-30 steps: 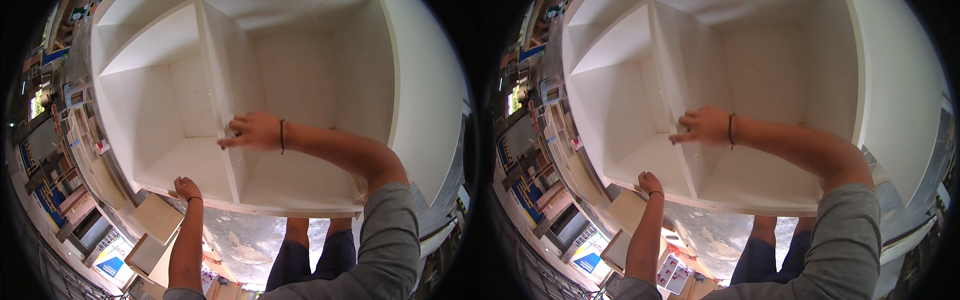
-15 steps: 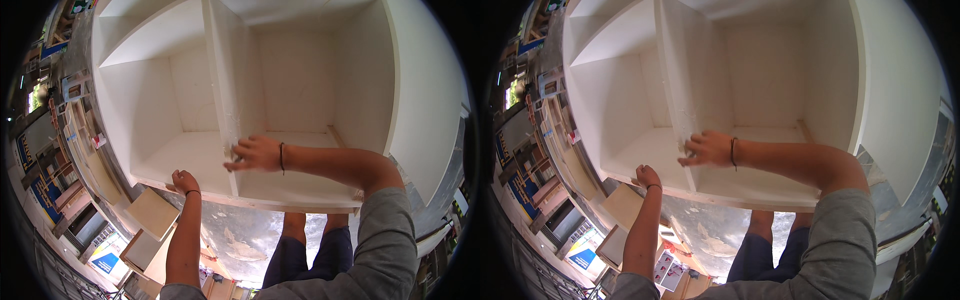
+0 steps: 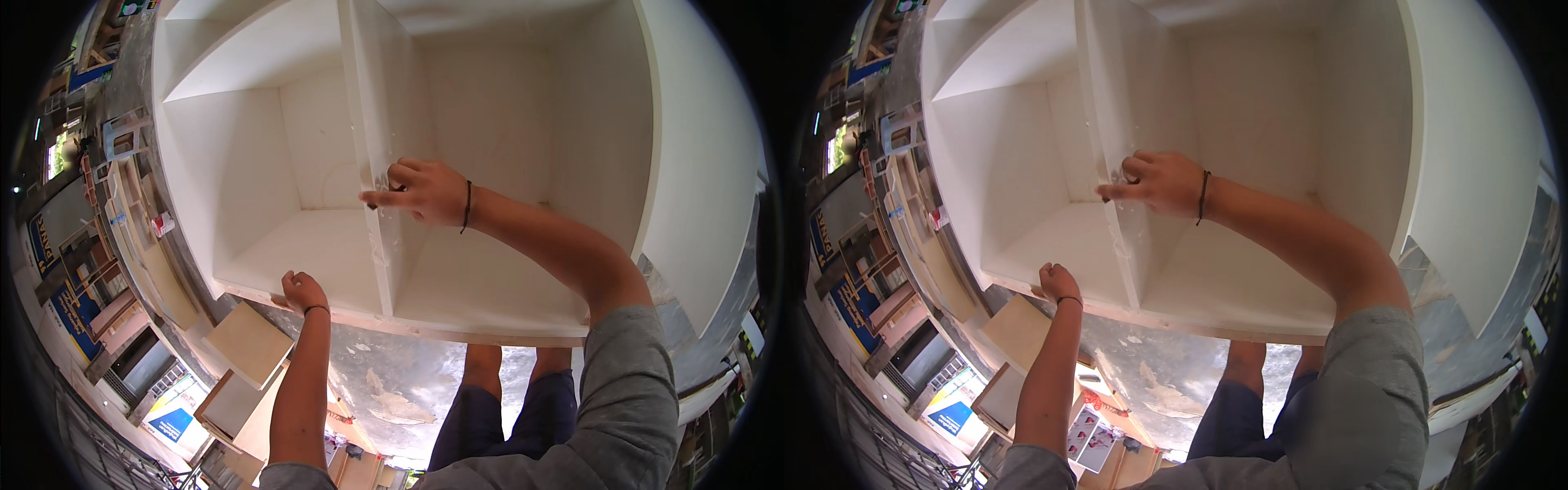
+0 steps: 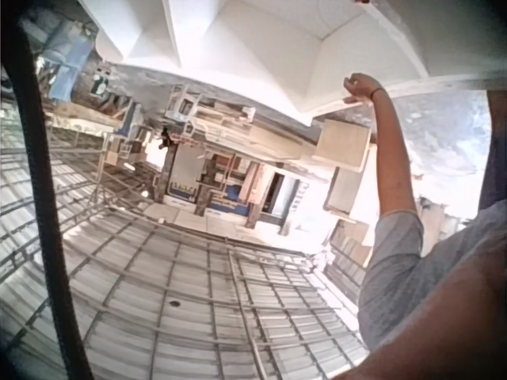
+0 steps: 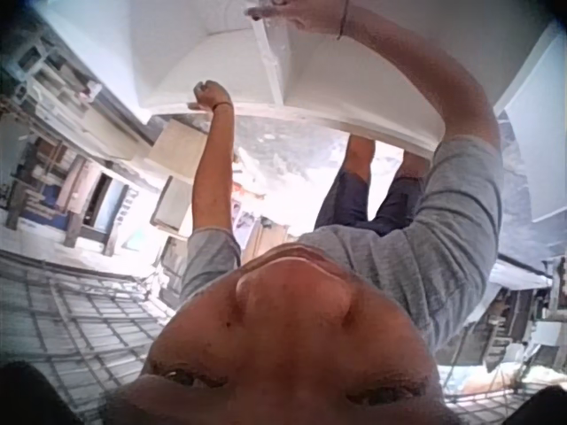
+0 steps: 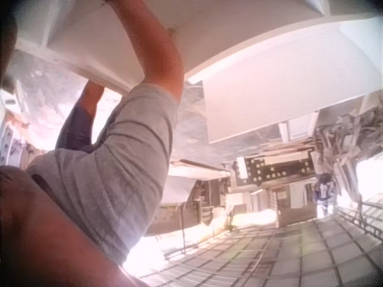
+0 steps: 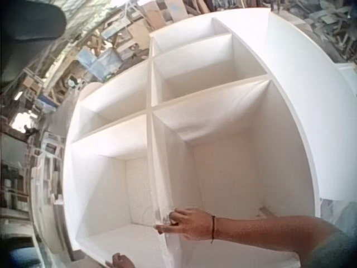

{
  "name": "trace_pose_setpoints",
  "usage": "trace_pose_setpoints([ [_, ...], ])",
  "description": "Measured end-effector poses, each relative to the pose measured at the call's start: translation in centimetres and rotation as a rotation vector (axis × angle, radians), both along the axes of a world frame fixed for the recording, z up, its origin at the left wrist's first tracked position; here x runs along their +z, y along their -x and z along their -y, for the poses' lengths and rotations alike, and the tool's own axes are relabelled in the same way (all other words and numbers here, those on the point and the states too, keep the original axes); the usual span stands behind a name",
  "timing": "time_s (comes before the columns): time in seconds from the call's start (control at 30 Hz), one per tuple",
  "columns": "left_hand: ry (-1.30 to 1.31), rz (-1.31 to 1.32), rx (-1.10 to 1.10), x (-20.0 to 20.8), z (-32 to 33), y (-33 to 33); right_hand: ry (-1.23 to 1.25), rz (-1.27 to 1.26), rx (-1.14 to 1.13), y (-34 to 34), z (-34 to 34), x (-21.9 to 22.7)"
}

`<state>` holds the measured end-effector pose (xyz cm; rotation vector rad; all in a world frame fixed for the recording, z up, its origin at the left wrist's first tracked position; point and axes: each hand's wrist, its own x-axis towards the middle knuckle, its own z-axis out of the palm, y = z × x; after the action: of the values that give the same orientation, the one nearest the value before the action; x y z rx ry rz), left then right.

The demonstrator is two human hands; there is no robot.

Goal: The person sands the edges and corners of a white wooden cabinet using a sanding block. The person repeatedly rubs the sanding block along the interior and exterior edges of the cabinet compartments.

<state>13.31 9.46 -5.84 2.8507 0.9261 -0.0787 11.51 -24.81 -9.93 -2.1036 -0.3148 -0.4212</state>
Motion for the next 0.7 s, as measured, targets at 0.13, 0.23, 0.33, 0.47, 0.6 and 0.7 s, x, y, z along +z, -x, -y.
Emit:
trace_pose_setpoints([
  [0.13,0.047,0.033,-0.033,-1.2,-1.6,0.1,-0.059,0.057,-0.24,-7.1,4.0,1.2],
  [0.23,0.078,0.071,-0.06,-1.8,-2.1,0.0,-0.01,0.053,-0.331,-9.2,5.9,0.3],
  [0.33,0.053,0.047,-0.054,-1.0,-1.4,0.3,0.038,0.029,-0.221,-5.1,2.8,-0.6],
  [0.47,0.005,0.021,-0.027,-0.6,-1.2,0.0,0.029,0.049,0.009,-0.3,0.1,0.6],
  [0.6,-0.02,0.037,-0.04,0.6,2.2,0.4,-0.083,0.06,-0.331,-7.4,5.0,0.8],
  [0.7,0.019,0.033,-0.02,0.0,1.0,0.2,0.026,0.03,-0.379,-9.5,6.0,0.3],
])
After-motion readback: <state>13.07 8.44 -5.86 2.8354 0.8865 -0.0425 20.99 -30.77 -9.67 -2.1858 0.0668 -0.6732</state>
